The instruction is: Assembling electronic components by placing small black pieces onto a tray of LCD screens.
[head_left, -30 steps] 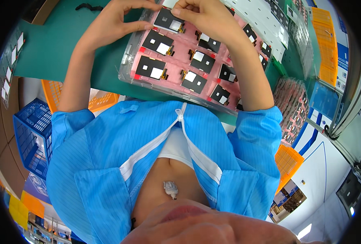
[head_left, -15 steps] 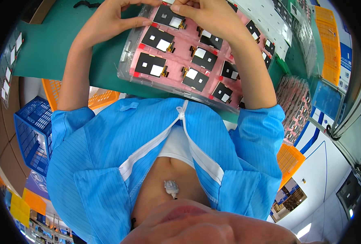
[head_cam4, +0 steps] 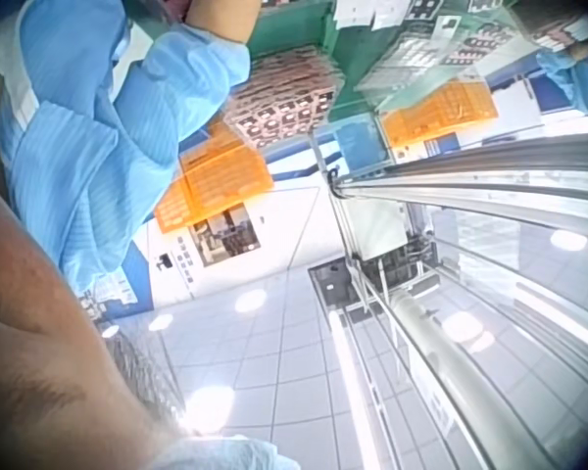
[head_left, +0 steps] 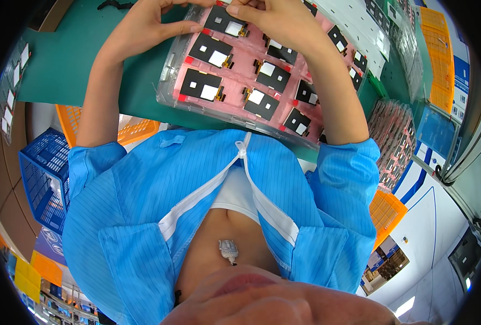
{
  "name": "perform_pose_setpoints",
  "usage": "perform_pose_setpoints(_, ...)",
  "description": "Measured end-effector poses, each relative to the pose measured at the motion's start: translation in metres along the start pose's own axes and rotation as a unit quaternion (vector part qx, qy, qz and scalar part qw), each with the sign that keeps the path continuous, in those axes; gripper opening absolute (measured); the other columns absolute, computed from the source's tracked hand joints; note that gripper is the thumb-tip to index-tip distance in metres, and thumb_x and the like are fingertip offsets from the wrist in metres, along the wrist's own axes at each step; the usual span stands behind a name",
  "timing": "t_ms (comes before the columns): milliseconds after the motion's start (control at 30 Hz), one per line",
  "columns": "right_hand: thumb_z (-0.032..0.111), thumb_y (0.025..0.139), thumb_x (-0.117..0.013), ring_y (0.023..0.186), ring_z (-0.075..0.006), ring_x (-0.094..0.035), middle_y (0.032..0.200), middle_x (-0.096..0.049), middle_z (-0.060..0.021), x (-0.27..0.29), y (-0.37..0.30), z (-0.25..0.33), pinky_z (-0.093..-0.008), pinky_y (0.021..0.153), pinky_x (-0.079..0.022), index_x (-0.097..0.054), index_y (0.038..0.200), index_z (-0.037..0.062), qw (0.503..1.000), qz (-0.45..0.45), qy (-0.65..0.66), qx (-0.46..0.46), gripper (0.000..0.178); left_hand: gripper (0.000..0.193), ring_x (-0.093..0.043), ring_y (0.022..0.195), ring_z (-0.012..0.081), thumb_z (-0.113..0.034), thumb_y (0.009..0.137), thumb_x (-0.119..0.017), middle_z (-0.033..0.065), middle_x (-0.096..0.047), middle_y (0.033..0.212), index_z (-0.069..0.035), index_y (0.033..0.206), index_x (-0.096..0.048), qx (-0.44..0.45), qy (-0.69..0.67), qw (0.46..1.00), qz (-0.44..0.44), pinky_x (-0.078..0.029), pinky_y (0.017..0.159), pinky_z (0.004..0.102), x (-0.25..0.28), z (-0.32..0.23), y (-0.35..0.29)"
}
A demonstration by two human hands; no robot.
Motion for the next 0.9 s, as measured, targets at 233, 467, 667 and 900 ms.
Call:
perform_pose_setpoints(233, 0.021, 0.092, -0.07, 0.071, -0.0293, -0.068, 0.077, -0.07, -0.0197, 0.001, 0.0, 0.002, -0.0398, 0.07, -0.053, -0.075, 0.095, -0.0019, 0.998, -0.027, -0.029, 0.038, 0.024, 0.041, -0.059, 0.114, 0.0223, -0.004, 0.079, -0.085, 0.0094, -0.06, 0.119, -0.002, 0.118, -0.074, -0.014, 0.011, 1.0, 0.003, -0.05, 0.098, 0.033, -0.001, -0.002, 0.001)
perform_pose_setpoints(467, 0.018, 0.088, -0.072, 0.076, -0.0359, -0.07, 0.081, -0.071, -0.0215, 0.008, -0.01, 0.022, -0.0427, 0.072, -0.054, -0.074, 0.09, -0.0006, 0.992, -0.084, -0.047, 0.076, 0.019, 0.041, -0.059, 0.113, 0.0223, -0.005, 0.079, -0.085, 0.0094, -0.06, 0.119, -0.002, 0.118, -0.074, -0.01, 0.014, 1.0, 0.001, -0.049, 0.098, 0.0332, 0.002, -0.002, 0.0)
perform_pose_setpoints(667, 0.017, 0.082, -0.077, 0.079, -0.0373, -0.068, 0.079, -0.07, -0.0189, 0.007, -0.025, 0.042, -0.0469, 0.074, -0.052, -0.07, 0.083, 0.002, 0.934, -0.213, -0.199, 0.207, 0.017, 0.041, -0.059, 0.113, 0.0227, -0.005, 0.079, -0.085, 0.0095, -0.06, 0.119, -0.003, 0.118, -0.074, -0.213, -0.143, 0.967, 0.003, -0.049, 0.098, 0.0334, -0.013, 0.007, 0.013)
perform_pose_setpoints(900, 0.017, 0.081, -0.077, 0.084, -0.0372, -0.066, 0.08, -0.069, -0.017, 0.008, -0.017, 0.033, -0.0472, 0.08, -0.049, -0.066, 0.08, 0.0026, 0.97, -0.168, -0.116, 0.133, 0.018, 0.04, -0.06, 0.112, 0.0235, -0.006, 0.079, -0.085, 0.0099, -0.061, 0.118, -0.002, 0.117, -0.074, -0.008, 0.025, 1.0, 0.001, -0.049, 0.098, 0.0341, 0.002, -0.005, -0.002)
Point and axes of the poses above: each hand's wrist, its own y-axis towards the middle knuckle, its own x-axis out of the back of the hand, z = x × y, the point moved 10 cm from there along y, towards the middle knuckle
